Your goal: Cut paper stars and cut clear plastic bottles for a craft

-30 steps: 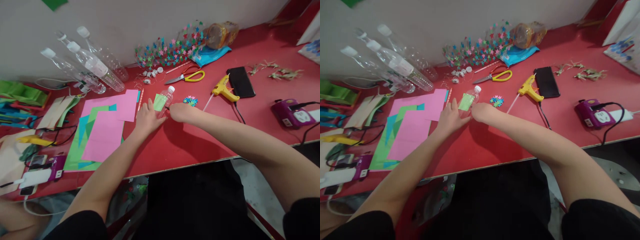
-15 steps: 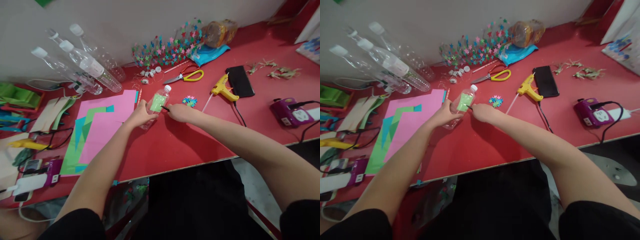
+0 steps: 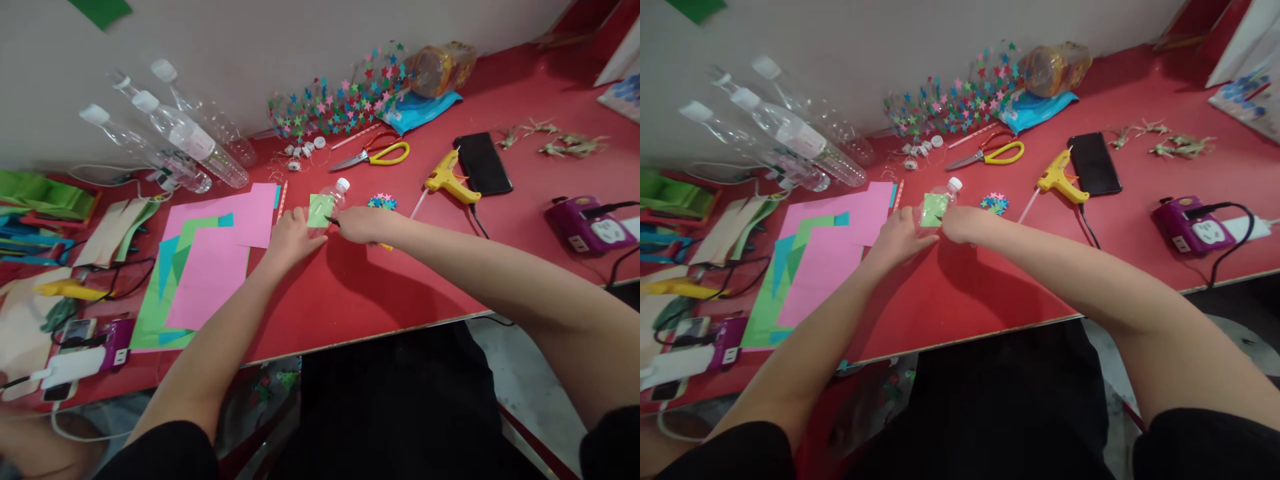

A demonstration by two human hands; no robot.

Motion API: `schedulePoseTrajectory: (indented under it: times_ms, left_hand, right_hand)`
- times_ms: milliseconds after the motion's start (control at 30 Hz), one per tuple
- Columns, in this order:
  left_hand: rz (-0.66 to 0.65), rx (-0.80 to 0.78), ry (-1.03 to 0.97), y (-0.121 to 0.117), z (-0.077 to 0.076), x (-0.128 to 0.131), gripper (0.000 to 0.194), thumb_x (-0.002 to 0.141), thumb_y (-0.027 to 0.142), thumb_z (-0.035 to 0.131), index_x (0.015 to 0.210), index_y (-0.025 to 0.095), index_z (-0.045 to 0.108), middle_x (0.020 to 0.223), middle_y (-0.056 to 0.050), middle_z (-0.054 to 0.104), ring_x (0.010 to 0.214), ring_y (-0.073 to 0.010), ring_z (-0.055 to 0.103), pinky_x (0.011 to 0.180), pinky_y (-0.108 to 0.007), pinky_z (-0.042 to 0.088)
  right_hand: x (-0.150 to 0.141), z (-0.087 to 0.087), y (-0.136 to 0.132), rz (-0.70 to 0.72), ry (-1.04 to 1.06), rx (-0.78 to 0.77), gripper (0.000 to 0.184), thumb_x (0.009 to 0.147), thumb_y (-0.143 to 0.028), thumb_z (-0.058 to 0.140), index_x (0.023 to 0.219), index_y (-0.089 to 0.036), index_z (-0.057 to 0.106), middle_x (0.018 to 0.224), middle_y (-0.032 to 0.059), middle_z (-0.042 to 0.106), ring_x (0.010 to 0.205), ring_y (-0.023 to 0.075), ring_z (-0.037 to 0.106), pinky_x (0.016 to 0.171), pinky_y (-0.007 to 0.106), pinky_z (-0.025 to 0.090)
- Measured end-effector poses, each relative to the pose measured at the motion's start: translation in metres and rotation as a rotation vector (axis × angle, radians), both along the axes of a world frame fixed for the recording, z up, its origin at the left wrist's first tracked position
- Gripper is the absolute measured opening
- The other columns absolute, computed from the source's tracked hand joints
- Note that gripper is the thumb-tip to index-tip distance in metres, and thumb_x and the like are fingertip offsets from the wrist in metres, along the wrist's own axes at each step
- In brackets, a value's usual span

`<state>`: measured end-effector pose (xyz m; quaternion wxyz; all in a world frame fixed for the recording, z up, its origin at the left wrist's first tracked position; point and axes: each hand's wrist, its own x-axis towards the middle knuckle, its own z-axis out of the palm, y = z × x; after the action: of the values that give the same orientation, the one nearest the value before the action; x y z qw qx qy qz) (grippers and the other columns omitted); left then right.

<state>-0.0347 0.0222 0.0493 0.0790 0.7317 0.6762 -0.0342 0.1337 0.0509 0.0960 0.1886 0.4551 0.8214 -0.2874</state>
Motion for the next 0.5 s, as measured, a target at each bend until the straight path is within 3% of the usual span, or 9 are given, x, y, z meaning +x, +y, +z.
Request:
schedulePoseTrajectory:
  times_ms: [133, 300, 400, 500]
  left_hand:
    - [0.018, -0.105, -0.138, 0.019, -0.004, -0.015, 0.059, 0.073, 0.053, 0.066, 0.112, 0.013, 0.046, 0.116, -0.020, 0.058, 0.110, -0.0337, 0.058, 0.087, -0.041, 0.047]
    - [0.025, -0.166, -0.191, 0.029, -0.004, -0.024, 0.053, 0.072, 0.053, 0.066, 0.105, 0.015, 0.051, 0.110, -0.017, 0.060, 0.106, -0.0332, 0.060, 0.087, -0.040, 0.047]
    - [0.042, -0.108, -0.142, 0.023, 0.000, -0.024, 0.057, 0.073, 0.056, 0.065, 0.108, 0.014, 0.053, 0.117, -0.019, 0.055, 0.118, -0.0357, 0.054, 0.095, -0.041, 0.044]
    - [0.039, 0.008, -0.118, 0.010, 0.003, -0.019, 0.064, 0.078, 0.053, 0.062, 0.125, 0.012, 0.046, 0.128, -0.022, 0.051, 0.125, -0.0364, 0.050, 0.099, -0.043, 0.043]
  right_hand:
    - [0.000, -0.019, 0.002, -0.054, 0.041, -0.032, 0.029, 0.091, -0.012, 0.043, 0.099, -0.003, 0.069, 0.074, 0.0178, 0.074, 0.062, 0.0216, 0.069, 0.063, 0.029, 0.051]
    - [-0.001, -0.048, -0.008, -0.130, 0.079, 0.108, 0.036, 0.100, -0.024, 0.033, 0.124, -0.008, 0.054, 0.109, 0.0219, 0.071, 0.093, 0.0258, 0.071, 0.074, 0.031, 0.051]
    - [-0.003, -0.050, -0.012, -0.135, 0.090, 0.183, 0.037, 0.100, -0.024, 0.031, 0.126, -0.007, 0.051, 0.114, 0.0238, 0.068, 0.104, 0.0282, 0.068, 0.078, 0.033, 0.050]
    - [-0.005, -0.037, -0.012, -0.075, 0.105, 0.211, 0.035, 0.096, -0.015, 0.035, 0.122, -0.005, 0.055, 0.110, 0.0247, 0.069, 0.101, 0.0271, 0.069, 0.079, 0.031, 0.049]
